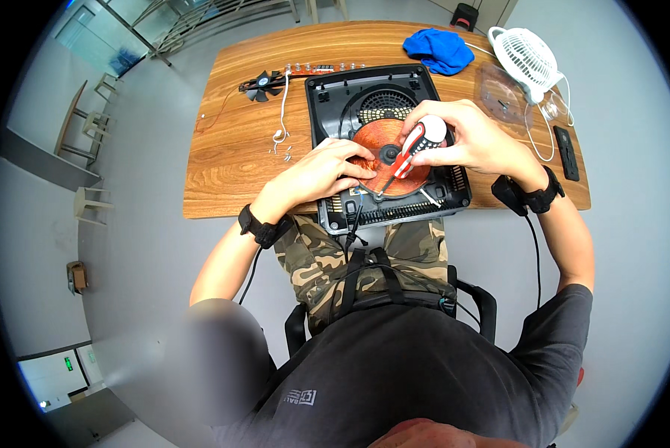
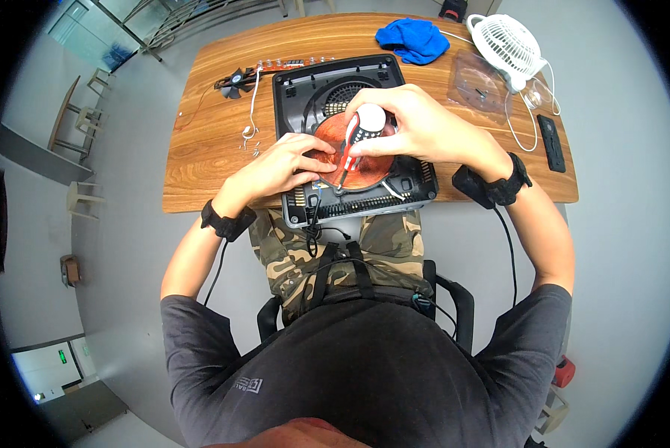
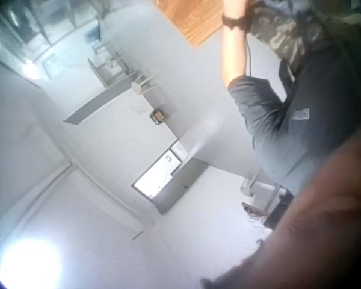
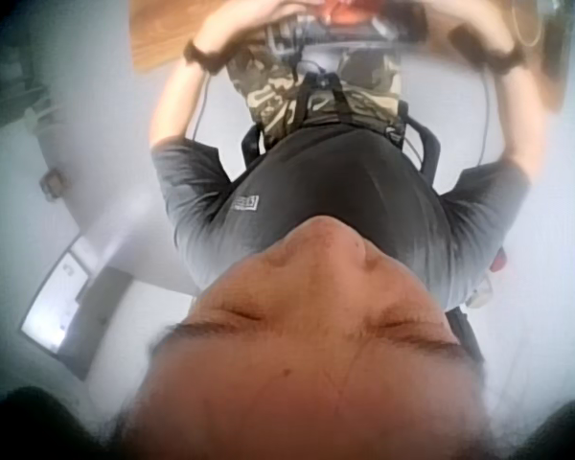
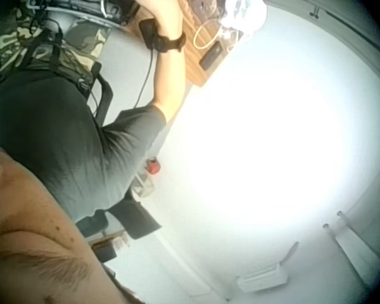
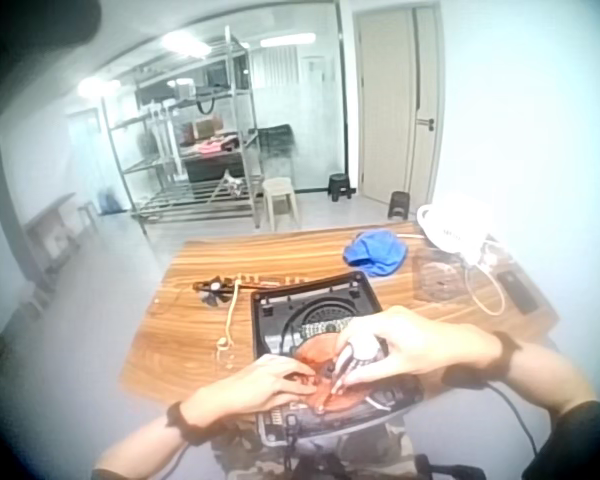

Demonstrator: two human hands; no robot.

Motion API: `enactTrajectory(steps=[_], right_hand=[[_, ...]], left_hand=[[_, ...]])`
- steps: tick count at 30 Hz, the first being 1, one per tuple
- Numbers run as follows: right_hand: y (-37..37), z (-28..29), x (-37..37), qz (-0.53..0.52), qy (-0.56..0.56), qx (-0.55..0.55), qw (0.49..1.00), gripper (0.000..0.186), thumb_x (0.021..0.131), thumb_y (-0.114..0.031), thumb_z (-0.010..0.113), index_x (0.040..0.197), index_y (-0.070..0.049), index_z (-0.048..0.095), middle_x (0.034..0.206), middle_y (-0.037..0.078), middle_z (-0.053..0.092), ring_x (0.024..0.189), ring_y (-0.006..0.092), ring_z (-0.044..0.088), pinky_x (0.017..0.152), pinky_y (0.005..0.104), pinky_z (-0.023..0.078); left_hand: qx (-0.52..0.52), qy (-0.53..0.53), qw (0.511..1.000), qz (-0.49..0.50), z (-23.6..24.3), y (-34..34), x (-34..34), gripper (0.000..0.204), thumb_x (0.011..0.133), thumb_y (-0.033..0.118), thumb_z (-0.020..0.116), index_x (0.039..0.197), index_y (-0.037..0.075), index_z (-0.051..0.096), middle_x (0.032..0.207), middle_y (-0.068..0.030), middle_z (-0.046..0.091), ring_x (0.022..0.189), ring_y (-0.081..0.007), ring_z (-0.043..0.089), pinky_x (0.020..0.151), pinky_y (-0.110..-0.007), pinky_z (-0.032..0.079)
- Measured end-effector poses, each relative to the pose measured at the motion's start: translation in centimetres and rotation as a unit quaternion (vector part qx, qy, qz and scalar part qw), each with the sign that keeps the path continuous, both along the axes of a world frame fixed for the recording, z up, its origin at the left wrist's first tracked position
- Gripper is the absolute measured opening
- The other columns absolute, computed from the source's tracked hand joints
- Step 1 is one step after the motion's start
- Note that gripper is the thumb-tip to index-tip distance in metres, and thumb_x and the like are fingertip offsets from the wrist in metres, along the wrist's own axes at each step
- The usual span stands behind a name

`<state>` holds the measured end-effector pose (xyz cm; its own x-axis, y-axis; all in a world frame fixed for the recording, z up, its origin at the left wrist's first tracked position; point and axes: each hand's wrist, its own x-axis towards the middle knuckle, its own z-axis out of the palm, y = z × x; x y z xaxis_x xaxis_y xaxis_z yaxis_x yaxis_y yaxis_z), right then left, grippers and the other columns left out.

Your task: The person uses a screwdriver to remove screws from a disassembled electronic device with a copper-colored circular component. They manipulate internal wires and parts, then place a small orange circuit board on top of the device.

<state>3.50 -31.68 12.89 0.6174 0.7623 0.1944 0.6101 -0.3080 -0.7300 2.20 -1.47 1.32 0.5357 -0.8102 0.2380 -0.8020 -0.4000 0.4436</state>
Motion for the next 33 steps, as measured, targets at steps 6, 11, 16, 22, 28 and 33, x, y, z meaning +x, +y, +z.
enactTrajectory(steps=[6,11,16,22,28,33], right_hand=[[0.8,1.3,-0.3,0.017,-0.007,-0.037,0.999,0.038,0.086,-0.024,0.088,0.115,-0.008,0.07,0.103,0.003,0.077,0.093,0.0157,0.072,0.076,0.0304,0.057],[1.3,1.8,-0.5,0.031,-0.018,-0.042,0.998,0.039,0.085,-0.025,0.089,0.114,-0.007,0.07,0.102,0.003,0.076,0.09,0.017,0.072,0.074,0.0307,0.056],[2.0,2.2,-0.5,0.059,-0.023,-0.035,0.997,0.04,0.085,-0.025,0.089,0.114,-0.005,0.069,0.101,0.006,0.076,0.09,0.0204,0.072,0.075,0.0325,0.056],[2.7,2.2,-0.5,0.079,-0.04,-0.045,0.995,0.042,0.084,-0.026,0.089,0.114,-0.003,0.069,0.106,0.011,0.074,0.096,0.0301,0.072,0.084,0.0377,0.057],[3.5,2.3,-0.5,0.096,-0.055,-0.06,0.992,0.041,0.085,-0.027,0.088,0.111,-0.002,0.069,0.103,0.014,0.073,0.094,0.0326,0.072,0.083,0.0387,0.057],[4.3,2.1,-0.7,0.106,-0.066,-0.034,0.992,0.04,0.087,-0.029,0.086,0.105,0.001,0.068,0.094,0.018,0.072,0.086,0.0344,0.072,0.078,0.0395,0.057]], left_hand=[[-0.002,0.003,1.0,0.002,-0.2,0.1,0.0,0.037,0.086,0.012,0.081,0.123,0.017,0.079,0.138,-0.0043,0.066,0.13,-0.0265,0.059,0.113,-0.045,0.043],[0.0,0.003,1.0,0.002,0.0,0.0,-0.1,0.036,0.087,0.013,0.08,0.123,0.017,0.079,0.139,-0.0045,0.065,0.131,-0.0267,0.059,0.114,-0.045,0.043],[0.005,0.0,1.0,0.002,0.0,0.1,-0.2,0.036,0.087,0.013,0.08,0.122,0.017,0.079,0.139,-0.0046,0.065,0.131,-0.027,0.059,0.115,-0.046,0.043],[0.006,-0.011,1.0,0.005,-0.1,0.1,-0.3,0.035,0.088,0.015,0.079,0.122,0.016,0.079,0.138,-0.0059,0.064,0.131,-0.0271,0.058,0.114,-0.045,0.043],[0.014,-0.018,1.0,0.006,0.3,0.2,-0.5,0.034,0.09,0.017,0.077,0.124,0.016,0.079,0.137,-0.0042,0.065,0.131,-0.0248,0.058,0.114,-0.043,0.042],[0.02,-0.019,1.0,0.006,0.1,0.3,-0.5,0.034,0.09,0.017,0.077,0.124,0.016,0.079,0.138,-0.0039,0.065,0.131,-0.0246,0.058,0.114,-0.044,0.042]])
